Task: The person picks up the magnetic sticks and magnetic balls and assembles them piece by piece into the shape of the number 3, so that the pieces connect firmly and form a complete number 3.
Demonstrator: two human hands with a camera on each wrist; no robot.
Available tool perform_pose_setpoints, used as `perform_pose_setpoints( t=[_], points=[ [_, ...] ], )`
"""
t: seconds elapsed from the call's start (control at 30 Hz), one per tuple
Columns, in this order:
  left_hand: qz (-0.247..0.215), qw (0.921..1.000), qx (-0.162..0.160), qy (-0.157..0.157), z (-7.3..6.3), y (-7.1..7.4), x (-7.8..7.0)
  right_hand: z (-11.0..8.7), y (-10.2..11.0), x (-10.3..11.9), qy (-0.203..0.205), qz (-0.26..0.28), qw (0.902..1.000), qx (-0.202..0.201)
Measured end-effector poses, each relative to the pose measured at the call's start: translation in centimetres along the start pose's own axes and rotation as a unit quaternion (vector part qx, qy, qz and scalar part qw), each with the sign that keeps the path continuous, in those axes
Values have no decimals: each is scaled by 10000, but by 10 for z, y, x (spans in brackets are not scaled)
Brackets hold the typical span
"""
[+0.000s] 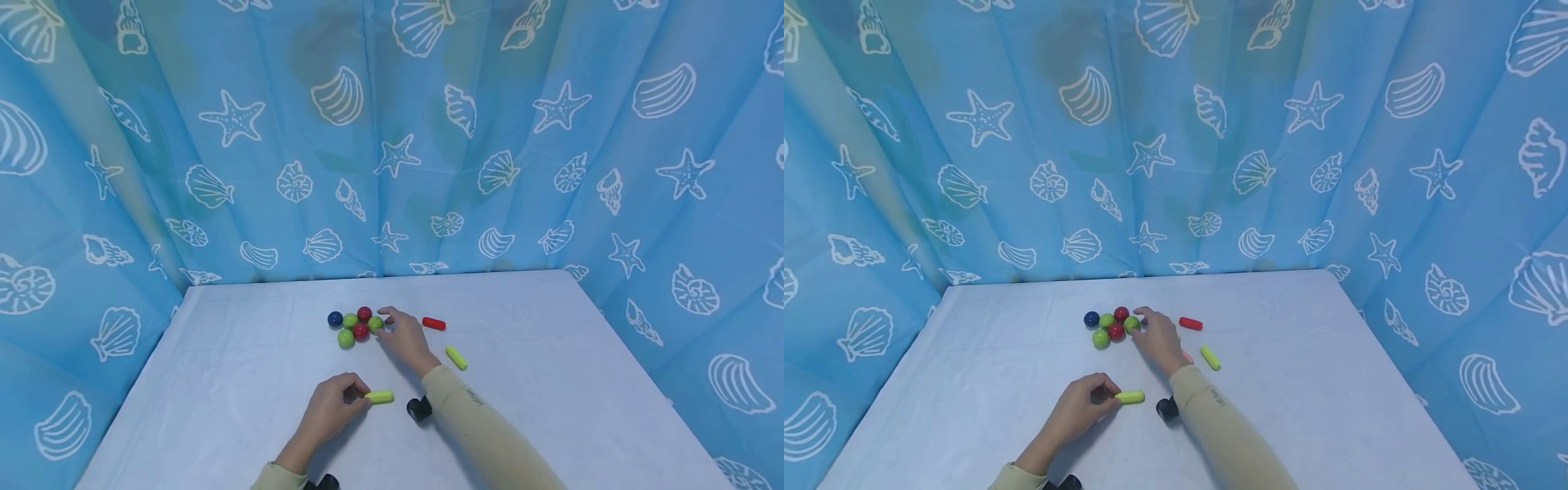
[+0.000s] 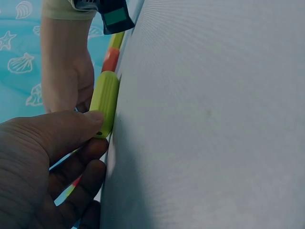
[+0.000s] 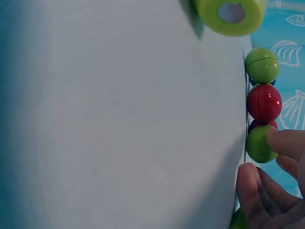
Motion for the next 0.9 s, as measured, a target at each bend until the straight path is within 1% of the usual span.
perform_pose_setpoints(
  t=[0.27,0.5,0.9],
  points=[
    [10,10000,-8,52,0,1,1,2,-4,2,23,8,10000,-3],
    [-41,10000,0,-12,-1,1,0,4,-7,2,103,-8,9999,-21],
    [39,10000,-55,38,1,-1,3,1,-4,2,62,-96,9999,0]
  ],
)
Point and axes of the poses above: each hand's wrist, its own z-axis towards the middle knuckle, its own y-axis out of the back of the hand, x = y × z, the point moved 7 cm from there along z, towards the middle knuckle, and after that the axes turned 9 degrees about -y, right-handed, at the moved point
